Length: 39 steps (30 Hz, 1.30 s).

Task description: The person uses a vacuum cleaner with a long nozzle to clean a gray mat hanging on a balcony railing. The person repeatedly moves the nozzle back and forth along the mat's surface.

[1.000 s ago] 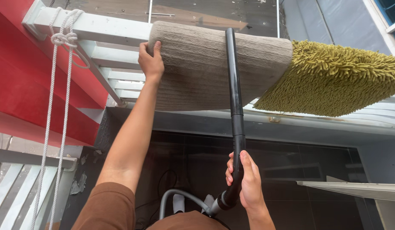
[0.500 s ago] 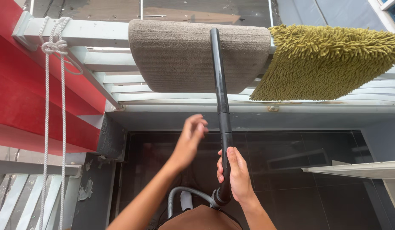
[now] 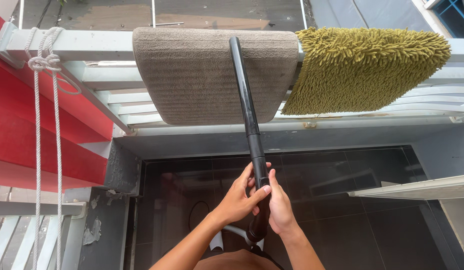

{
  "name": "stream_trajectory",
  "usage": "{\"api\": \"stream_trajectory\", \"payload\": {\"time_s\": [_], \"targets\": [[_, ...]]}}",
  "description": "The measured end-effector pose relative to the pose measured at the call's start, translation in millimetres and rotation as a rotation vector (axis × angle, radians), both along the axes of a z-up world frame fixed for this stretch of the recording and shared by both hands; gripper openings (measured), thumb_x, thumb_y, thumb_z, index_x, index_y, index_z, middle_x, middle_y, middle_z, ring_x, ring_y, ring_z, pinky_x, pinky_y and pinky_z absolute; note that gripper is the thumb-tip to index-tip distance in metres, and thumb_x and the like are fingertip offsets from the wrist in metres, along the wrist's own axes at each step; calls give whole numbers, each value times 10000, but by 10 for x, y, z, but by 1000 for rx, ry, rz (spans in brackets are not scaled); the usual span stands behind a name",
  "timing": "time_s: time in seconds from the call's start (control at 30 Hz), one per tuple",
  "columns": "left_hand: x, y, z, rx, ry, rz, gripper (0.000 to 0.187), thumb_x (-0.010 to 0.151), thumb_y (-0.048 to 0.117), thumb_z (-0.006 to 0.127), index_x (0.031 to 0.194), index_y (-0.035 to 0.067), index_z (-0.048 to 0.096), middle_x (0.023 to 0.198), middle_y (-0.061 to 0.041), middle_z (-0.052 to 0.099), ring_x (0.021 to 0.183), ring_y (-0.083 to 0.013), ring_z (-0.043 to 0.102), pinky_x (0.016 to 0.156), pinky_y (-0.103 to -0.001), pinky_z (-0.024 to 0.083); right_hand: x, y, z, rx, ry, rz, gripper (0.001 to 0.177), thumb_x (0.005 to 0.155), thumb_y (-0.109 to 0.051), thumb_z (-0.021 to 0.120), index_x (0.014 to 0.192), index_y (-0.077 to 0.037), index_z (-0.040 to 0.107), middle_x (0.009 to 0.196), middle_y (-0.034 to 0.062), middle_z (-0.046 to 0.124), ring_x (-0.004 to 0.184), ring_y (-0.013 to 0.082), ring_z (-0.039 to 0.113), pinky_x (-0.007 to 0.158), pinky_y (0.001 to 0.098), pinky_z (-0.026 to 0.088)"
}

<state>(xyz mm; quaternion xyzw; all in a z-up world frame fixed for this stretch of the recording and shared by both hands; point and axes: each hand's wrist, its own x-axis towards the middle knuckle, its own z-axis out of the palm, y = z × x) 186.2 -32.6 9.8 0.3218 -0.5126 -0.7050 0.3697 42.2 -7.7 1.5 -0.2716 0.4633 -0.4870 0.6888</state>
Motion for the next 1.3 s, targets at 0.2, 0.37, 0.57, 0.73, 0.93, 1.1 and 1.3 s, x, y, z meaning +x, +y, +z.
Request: {"api": "stream_trajectory", "payload": {"time_s": [0.2,0.37,0.57,0.73,0.93,1.1,1.3], "targets": [[-347,75,8,0,83,94,669,1002,205,606,1586,148,282,1093,-24,677,527,-26,485,444,-193,416,-315,-3,53,-38,-148,100,518,1036,-507,331,1113,-73,604,841,51,640,709,164,608,629,330,532],[-742,66,96,76,-2,68,754,956,194,590,1618,219,229,1012,-39,663,449,-85,523,363,-235,413,-897,151,30,38,-1,186,529,921,-500,319,1256,-210,608,914,56,703,825,180,667,794,361,557],[-1366,-118,-100,-30,271,154,409,1055,196,602,1418,63,466,1036,-72,614,852,-113,681,741,-266,603,-1465,209,-458,-414,156,383,649,1082,-569,398,996,34,621,822,114,677,819,221,692,834,375,565],[-1655,-207,-52,-22,232,219,322,1049,225,609,1275,16,513,1065,-101,635,841,-157,715,713,-289,605,-1748,216,-452,-449,193,302,549,1036,-537,436,1083,-5,566,697,76,602,673,183,640,726,334,552],[-1966,-241,111,98,426,247,412,1038,307,557,1296,45,371,1088,-126,625,765,-176,706,640,-312,631,-1764,231,-229,-427,229,220,513,1070,-490,383,976,-23,573,653,64,597,570,159,608,635,314,551],[-2032,-325,149,54,316,283,522,1076,456,446,1372,64,266,1031,-147,609,582,-154,635,478,-262,543,-1767,52,-107,-371,252,243,522,1079,-460,379,881,-18,574,653,67,601,575,160,619,637,322,567],[-1962,-321,229,71,361,353,533,1083,447,450,1347,12,291,1020,-134,613,559,-137,618,438,-258,525,-1698,1,-7,-312,352,251,507,1064,-451,397,862,-19,570,617,71,596,525,156,606,575,305,558]]}}
